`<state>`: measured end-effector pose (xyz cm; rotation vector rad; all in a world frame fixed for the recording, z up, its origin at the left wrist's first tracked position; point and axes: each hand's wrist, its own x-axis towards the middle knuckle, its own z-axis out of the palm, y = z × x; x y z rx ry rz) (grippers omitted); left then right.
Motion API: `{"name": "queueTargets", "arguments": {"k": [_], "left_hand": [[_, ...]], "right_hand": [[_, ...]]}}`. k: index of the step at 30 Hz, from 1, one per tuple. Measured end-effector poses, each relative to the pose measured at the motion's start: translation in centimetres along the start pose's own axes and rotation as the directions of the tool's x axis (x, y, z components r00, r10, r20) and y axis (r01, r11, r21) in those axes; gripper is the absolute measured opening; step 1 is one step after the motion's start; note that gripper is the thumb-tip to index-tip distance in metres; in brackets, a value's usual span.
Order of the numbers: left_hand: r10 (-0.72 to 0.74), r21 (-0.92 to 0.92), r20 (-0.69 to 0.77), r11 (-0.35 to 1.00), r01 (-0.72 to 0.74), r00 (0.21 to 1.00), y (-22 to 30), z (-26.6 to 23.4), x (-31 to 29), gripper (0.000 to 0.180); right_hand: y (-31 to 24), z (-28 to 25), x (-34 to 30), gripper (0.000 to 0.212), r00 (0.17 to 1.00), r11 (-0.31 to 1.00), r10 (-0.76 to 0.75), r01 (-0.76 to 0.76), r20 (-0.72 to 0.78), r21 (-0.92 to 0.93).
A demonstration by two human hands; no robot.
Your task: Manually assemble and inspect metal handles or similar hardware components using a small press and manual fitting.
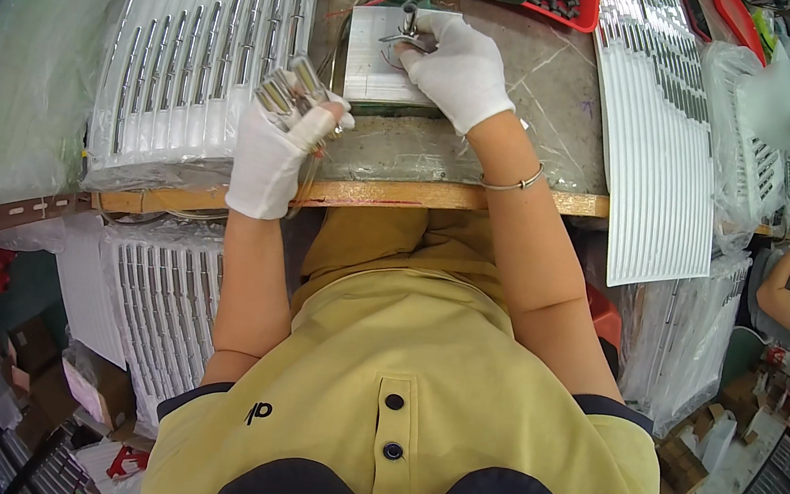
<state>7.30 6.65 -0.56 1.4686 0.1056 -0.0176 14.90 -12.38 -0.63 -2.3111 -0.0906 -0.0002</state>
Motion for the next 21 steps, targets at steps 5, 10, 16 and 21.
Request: {"name": "queueTargets", "arguments": {"k": [5,10,16,21], "left_hand": [[-0.001,-0.037,0.033,0.999,0.002,0.999,-0.3,1.7,-0.3,0.02],[-0.006,0.112,0.163,0.994,-0.012,0.987,-1.1,1.8,-0.8,0.028],[0.171,0.485,0.16,0.844,-0.228,0.972,0.0,4.3,-3.1,0.035],[0.249,0.624,0.046,0.749,-0.223,0.967,-1.2,3.2,-6.2,0.031]], "right_hand": [[1.2,-1.2,-1.8,0.062,0.999,0.999,-0.035,0.035,-0.034,-0.012],[-0.5,-4.1,-6.6,0.051,0.998,0.828,-0.016,-0.023,0.064,0.56],[-1.3,-3.9,-9.0,0.019,0.998,0.913,-0.031,0.007,0.052,0.407],[-1.0,-1.7,-10.8,0.016,0.994,0.907,-0.083,0.047,0.07,0.418]]}}
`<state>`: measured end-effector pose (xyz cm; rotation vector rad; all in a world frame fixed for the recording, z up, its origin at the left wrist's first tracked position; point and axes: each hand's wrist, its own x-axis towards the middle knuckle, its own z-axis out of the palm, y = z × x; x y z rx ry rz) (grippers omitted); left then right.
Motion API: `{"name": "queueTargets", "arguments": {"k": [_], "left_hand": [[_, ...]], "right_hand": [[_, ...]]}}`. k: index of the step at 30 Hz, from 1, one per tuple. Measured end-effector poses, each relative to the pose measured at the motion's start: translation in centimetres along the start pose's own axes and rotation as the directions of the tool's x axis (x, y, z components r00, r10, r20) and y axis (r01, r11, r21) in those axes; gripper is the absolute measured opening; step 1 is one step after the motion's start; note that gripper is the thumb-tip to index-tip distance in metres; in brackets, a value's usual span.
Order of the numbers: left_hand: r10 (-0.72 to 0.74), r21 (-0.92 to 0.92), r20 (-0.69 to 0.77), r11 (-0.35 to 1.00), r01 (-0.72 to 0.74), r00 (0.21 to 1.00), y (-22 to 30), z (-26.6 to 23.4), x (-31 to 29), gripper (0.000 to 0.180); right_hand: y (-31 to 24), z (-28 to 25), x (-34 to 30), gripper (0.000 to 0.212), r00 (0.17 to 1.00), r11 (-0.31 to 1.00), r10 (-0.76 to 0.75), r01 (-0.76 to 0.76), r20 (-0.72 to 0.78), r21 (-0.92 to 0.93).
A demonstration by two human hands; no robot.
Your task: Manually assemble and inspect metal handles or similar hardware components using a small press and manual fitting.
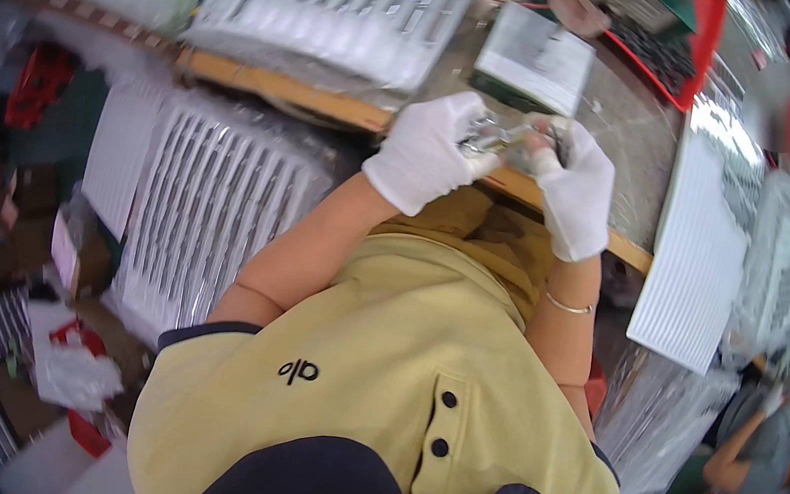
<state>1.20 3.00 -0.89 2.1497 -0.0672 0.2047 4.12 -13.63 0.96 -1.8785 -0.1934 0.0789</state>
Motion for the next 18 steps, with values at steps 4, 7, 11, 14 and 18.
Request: {"name": "queueTargets", "arguments": {"k": [4,7,11,14,18], "left_hand": [[-0.108,-0.103,0.221,0.986,0.133,0.969,-1.1,-3.0,-4.0,0.034],[-0.225,-0.041,0.16,0.971,0.234,0.961,-2.1,-8.6,-9.3,0.038],[-0.57,-0.088,-0.194,0.821,0.564,0.798,-6.3,-18.4,-21.4,0.037],[-0.683,0.156,-0.414,0.598,0.786,0.602,-6.7,-25.4,-30.5,0.036],[-0.77,0.208,-0.411,0.442,0.872,0.488,-10.0,-30.4,-40.7,0.034]], "right_hand": [[0.0,-0.7,-1.6,0.021,0.989,0.974,-0.012,0.044,0.144,-0.222],[3.5,-3.1,-2.0,0.025,0.993,0.931,0.06,-0.091,-0.098,-0.353],[8.8,-5.4,-1.2,0.028,0.959,0.788,-0.165,-0.011,-0.229,-0.616],[10.1,-5.1,-1.5,0.03,0.963,0.805,-0.116,-0.051,-0.241,-0.591],[10.0,-4.6,-1.1,0.03,0.965,0.628,-0.188,-0.025,-0.183,-0.778]]}}
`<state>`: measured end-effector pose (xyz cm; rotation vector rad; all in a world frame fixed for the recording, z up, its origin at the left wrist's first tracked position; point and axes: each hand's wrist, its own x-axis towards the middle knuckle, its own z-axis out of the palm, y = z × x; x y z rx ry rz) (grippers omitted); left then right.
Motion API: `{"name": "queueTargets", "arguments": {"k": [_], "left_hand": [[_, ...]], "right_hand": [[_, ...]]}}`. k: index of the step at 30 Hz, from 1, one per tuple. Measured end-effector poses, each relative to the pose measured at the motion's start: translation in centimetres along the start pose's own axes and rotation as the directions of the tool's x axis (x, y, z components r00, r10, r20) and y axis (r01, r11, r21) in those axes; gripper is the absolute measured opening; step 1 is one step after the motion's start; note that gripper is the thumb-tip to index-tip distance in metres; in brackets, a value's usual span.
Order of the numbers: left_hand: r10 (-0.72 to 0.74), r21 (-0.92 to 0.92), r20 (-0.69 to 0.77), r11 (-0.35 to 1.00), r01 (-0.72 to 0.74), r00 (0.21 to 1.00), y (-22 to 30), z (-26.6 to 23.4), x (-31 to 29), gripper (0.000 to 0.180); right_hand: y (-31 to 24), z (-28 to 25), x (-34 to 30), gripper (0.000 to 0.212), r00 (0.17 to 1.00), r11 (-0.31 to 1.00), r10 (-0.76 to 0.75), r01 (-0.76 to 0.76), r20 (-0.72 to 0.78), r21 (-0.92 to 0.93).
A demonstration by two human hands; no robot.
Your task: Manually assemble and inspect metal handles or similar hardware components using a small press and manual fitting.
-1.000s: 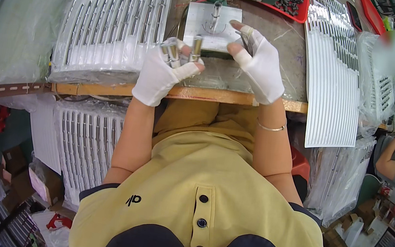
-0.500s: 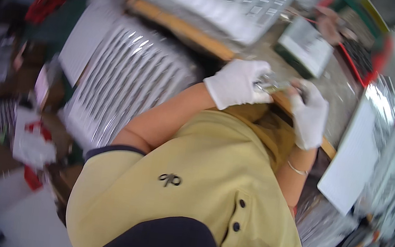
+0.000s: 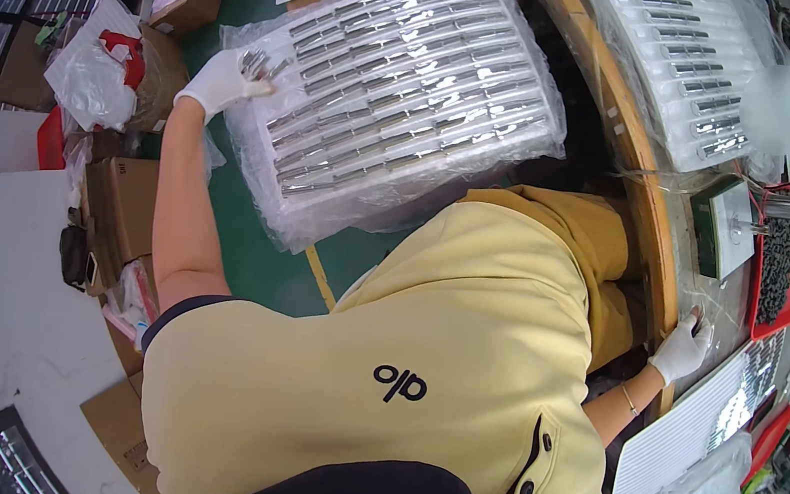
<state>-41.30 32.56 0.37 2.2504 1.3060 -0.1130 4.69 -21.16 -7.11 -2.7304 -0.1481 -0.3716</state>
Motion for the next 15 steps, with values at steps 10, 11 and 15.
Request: {"name": "queueTargets", "arguments": {"k": [10,11,15], "left_hand": [[0.113,0.332,0.214,0.926,-0.181,0.97,-1.6,2.1,1.2,0.055],[0.119,0.321,0.205,0.93,-0.181,0.972,-1.1,2.0,0.9,0.055],[0.146,0.289,-0.005,0.947,-0.139,0.989,-1.0,2.8,0.9,0.059]], "right_hand": [[-0.2,0.5,0.1,0.037,0.996,0.99,0.008,-0.02,-0.086,-0.14],[0.1,0.7,0.2,0.037,0.997,0.991,0.016,-0.025,-0.071,-0.134],[-1.7,-0.3,-0.7,0.04,0.991,0.987,0.124,-0.127,-0.043,-0.094]]}}
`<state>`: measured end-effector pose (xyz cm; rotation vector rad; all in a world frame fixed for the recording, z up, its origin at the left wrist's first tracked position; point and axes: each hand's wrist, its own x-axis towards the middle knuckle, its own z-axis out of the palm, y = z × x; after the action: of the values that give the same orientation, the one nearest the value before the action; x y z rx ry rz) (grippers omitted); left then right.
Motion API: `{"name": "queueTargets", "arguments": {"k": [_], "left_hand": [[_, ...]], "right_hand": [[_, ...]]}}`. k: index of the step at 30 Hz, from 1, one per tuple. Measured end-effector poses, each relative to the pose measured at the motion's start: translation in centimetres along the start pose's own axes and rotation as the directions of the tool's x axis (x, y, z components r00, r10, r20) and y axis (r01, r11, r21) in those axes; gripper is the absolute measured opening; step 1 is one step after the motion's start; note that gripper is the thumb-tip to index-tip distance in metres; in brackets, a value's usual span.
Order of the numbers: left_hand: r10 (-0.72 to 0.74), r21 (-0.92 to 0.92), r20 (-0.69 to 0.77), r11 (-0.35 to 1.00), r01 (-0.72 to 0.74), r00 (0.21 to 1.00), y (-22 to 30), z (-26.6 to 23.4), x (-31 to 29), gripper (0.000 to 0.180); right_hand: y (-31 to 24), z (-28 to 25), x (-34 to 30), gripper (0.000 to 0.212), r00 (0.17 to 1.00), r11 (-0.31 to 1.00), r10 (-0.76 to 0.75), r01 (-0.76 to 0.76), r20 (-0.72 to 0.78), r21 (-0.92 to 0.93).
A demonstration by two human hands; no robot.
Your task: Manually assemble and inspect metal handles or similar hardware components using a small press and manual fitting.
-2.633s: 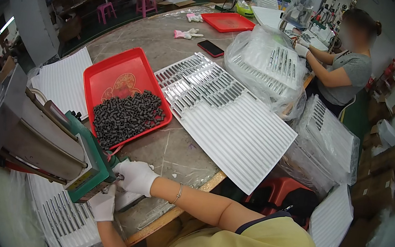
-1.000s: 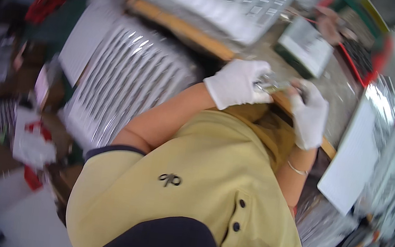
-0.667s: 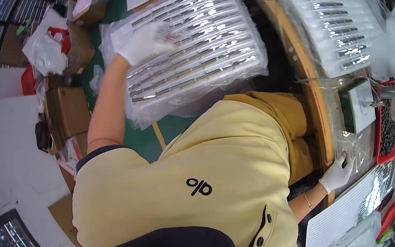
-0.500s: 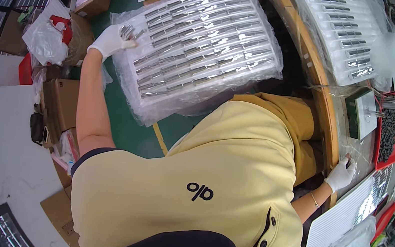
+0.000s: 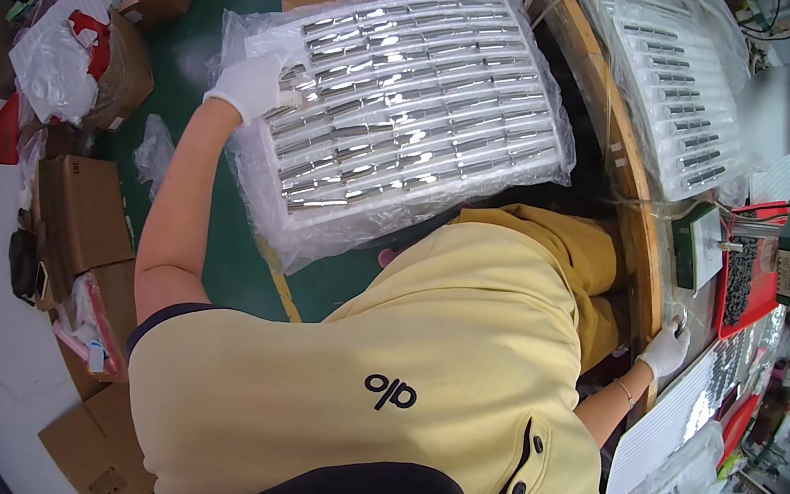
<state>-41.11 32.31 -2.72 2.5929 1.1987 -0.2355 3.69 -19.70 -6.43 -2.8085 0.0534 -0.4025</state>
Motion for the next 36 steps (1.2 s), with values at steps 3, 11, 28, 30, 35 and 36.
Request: {"name": "queueTargets", "arguments": {"k": [3,11,28,30,35,36], "left_hand": [[-0.103,-0.067,-0.225,0.994,0.09,0.969,-0.9,2.4,0.9,0.053],[-0.239,-0.302,-0.631,0.952,0.05,0.738,-3.8,5.1,3.5,0.031],[-0.194,-0.054,-0.396,0.981,0.188,0.898,0.2,6.9,1.6,0.063],[-0.216,-0.117,-0.335,0.975,0.187,0.917,-0.4,7.1,1.9,0.065],[-0.2,-0.312,-0.677,0.949,-0.031,0.709,-4.8,8.2,3.0,0.058],[-0.201,-0.315,-0.675,0.948,-0.032,0.71,-4.2,8.1,2.9,0.058]], "right_hand": [[1.0,0.8,0.5,0.039,0.996,0.998,-0.052,0.05,-0.068,-0.04],[0.8,0.4,0.2,0.041,0.999,0.998,-0.016,0.014,-0.034,-0.068],[1.2,0.5,-0.1,0.03,0.991,0.996,-0.081,0.083,-0.102,0.013],[1.7,1.0,0.2,0.029,0.987,0.995,-0.097,0.098,-0.126,0.001],[0.9,0.0,-0.5,0.027,0.992,0.996,-0.079,0.082,-0.103,0.031],[1.3,0.1,-0.2,0.027,0.991,0.996,-0.08,0.083,-0.104,0.028]]}}
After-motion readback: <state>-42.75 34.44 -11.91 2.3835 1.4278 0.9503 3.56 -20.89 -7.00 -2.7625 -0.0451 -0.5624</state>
